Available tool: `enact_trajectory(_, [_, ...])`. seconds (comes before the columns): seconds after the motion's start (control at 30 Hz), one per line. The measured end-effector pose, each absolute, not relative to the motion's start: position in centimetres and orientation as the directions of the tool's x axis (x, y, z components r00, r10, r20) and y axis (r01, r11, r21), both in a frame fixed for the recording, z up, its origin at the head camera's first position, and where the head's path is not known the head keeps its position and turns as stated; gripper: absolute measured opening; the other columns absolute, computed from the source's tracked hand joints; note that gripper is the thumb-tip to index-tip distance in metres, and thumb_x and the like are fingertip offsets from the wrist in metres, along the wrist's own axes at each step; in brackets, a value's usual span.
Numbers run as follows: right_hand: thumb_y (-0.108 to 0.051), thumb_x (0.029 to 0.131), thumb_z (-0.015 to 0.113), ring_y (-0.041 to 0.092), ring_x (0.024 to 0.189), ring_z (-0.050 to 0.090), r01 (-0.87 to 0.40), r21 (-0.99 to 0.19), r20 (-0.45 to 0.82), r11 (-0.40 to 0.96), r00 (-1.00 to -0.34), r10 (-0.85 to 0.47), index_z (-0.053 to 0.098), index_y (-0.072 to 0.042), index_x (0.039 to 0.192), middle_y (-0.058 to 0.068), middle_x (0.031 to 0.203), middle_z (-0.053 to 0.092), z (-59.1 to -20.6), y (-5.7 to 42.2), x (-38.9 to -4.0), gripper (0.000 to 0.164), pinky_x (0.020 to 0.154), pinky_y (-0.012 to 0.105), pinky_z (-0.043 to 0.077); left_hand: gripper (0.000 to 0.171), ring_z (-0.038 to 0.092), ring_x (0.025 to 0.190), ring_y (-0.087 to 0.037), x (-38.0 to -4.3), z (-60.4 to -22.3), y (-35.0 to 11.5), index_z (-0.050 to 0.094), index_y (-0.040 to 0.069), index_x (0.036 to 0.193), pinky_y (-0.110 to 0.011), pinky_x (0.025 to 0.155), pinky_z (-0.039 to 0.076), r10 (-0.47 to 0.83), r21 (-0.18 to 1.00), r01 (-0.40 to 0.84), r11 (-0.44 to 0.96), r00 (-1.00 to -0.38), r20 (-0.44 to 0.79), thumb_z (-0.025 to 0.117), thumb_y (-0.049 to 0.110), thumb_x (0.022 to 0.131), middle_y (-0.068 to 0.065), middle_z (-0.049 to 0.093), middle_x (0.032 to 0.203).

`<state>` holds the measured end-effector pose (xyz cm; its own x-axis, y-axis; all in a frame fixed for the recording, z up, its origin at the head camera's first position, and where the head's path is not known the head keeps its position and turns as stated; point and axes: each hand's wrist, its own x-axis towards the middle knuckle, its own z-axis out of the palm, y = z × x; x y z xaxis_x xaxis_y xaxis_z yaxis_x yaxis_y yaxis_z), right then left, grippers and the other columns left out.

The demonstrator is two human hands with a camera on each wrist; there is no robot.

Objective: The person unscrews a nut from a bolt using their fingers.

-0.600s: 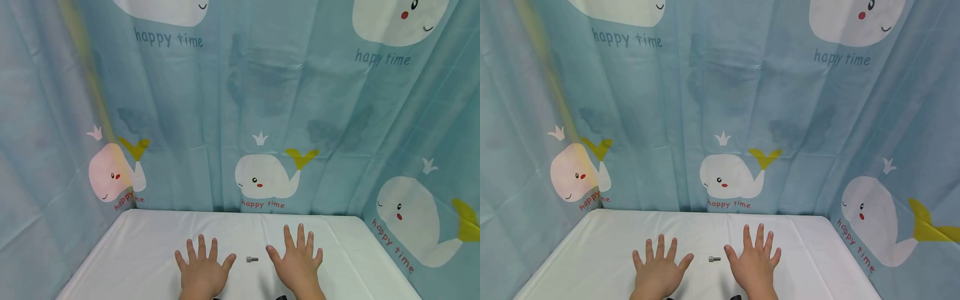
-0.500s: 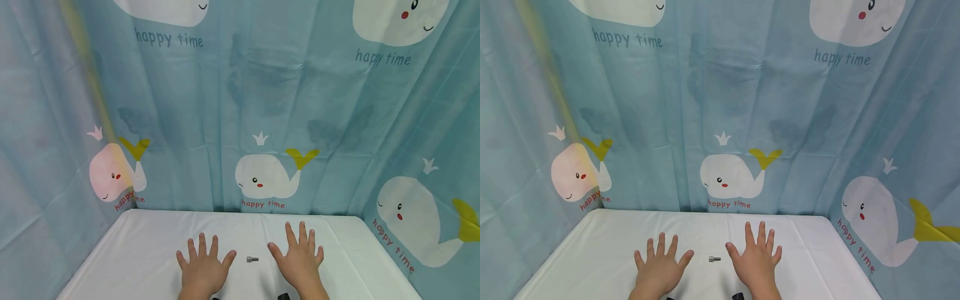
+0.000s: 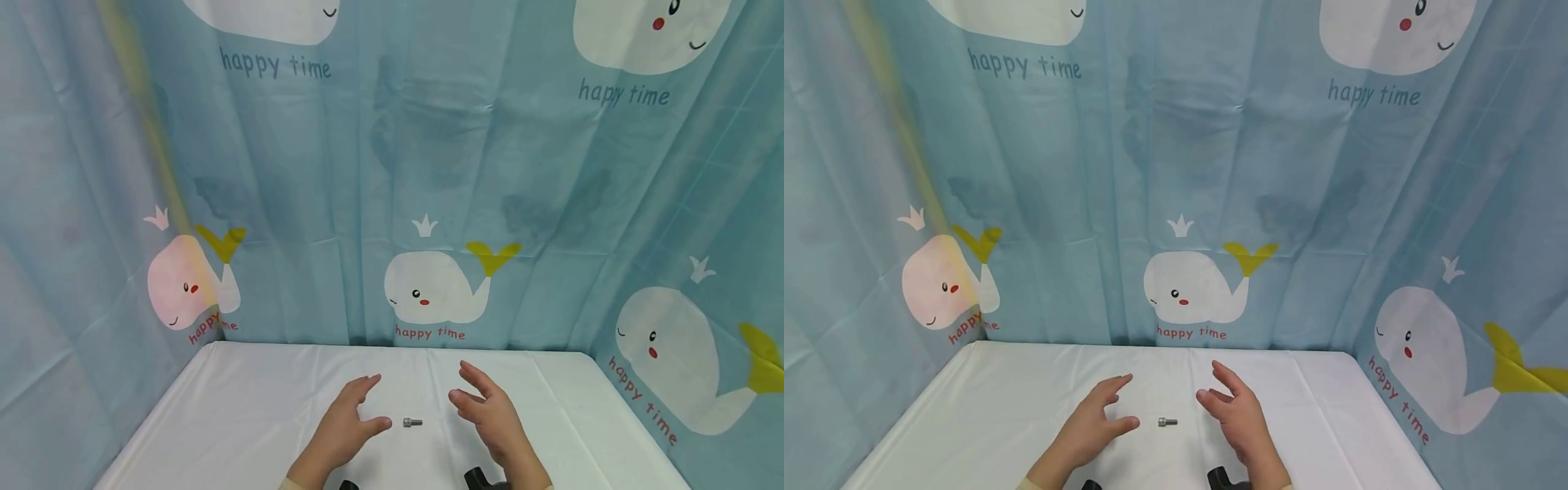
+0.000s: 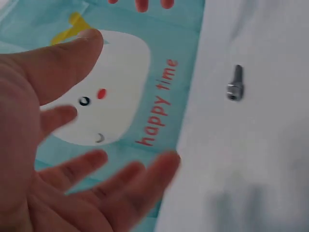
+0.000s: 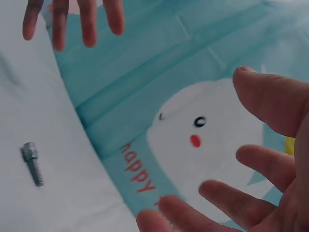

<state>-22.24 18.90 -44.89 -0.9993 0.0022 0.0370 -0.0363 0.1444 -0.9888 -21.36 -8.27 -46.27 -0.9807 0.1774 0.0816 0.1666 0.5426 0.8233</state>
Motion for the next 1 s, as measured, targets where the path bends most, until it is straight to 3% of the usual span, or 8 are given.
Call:
enact_trajectory(0.07, [-0.026,0.084,0.083,0.034,0.115,0.061,0.011,-0.997,-0.012,0.074,-1.000,-0.019,0.050,-0.007,0.145,0.023,0.147,0.044,-45.9,18.9,-22.7,0.072,0.088,0.047,0.054,0.071,0.054,0.123,-0.038,-21.9,-47.2,-8.1,0.055,0.017,0.143,-0.055,0.092,0.049,0.193,0.855,0.168,0.492,-0.978,0.081,0.085,0.032,0.081,-0.015,0.044,0.147])
enact_trajectory(0.23, [-0.021,0.083,0.083,0.029,0.110,0.063,0.108,-0.993,-0.111,0.048,-0.992,-0.055,0.053,-0.001,0.141,0.025,0.143,0.048,-48.4,18.3,-23.6,0.068,0.083,0.045,0.056,0.058,0.059,0.117,-0.033,-22.9,-49.1,-7.3,0.064,0.019,0.134,-0.046,0.084,0.054,0.190,0.906,0.124,0.406,-0.981,0.050,0.085,0.020,0.081,-0.008,0.052,0.141])
enact_trajectory(0.47, [-0.007,0.086,0.077,0.023,0.092,0.067,0.176,-0.973,-0.191,0.152,-0.978,-0.087,0.061,0.001,0.132,0.022,0.132,0.058,-50.4,16.8,-24.4,0.049,0.074,0.040,0.059,0.045,0.062,0.110,-0.033,-23.8,-51.1,-5.8,0.070,0.013,0.123,-0.036,0.073,0.058,0.179,0.949,0.025,0.313,-0.983,-0.033,0.083,0.007,0.080,-0.011,0.062,0.126])
enact_trajectory(0.6, [-0.005,0.087,0.076,0.024,0.086,0.067,0.176,-0.962,-0.200,0.207,-0.975,-0.099,0.064,0.000,0.128,0.020,0.126,0.062,-50.9,16.3,-24.7,0.043,0.072,0.040,0.059,0.043,0.065,0.096,-0.026,-24.2,-52.1,-5.2,0.071,0.008,0.120,-0.033,0.067,0.059,0.187,0.960,0.007,0.279,-0.981,-0.047,0.082,0.000,0.079,-0.013,0.063,0.121])
enact_trajectory(0.77, [-0.002,0.085,0.075,0.023,0.090,0.066,0.161,-0.964,-0.189,0.211,-0.974,-0.121,0.065,0.001,0.125,0.018,0.121,0.063,-51.5,16.0,-25.0,0.041,0.072,0.040,0.058,0.041,0.065,0.074,-0.016,-24.6,-53.0,-4.6,0.072,0.006,0.117,-0.031,0.061,0.057,0.205,0.948,0.060,0.313,-0.979,-0.006,0.081,-0.002,0.078,-0.008,0.067,0.102])
enact_trajectory(1.0, [0.002,0.084,0.075,0.021,0.089,0.066,0.157,-0.963,-0.191,0.221,-0.971,-0.145,0.069,0.001,0.117,0.013,0.113,0.067,-51.8,15.6,-25.2,0.034,0.073,0.039,0.058,0.029,0.063,0.061,-0.014,-25.3,-53.4,-4.0,0.076,0.007,0.106,-0.031,0.057,0.053,0.191,0.920,0.107,0.378,-0.981,0.035,0.080,-0.001,0.078,0.000,0.067,0.080])
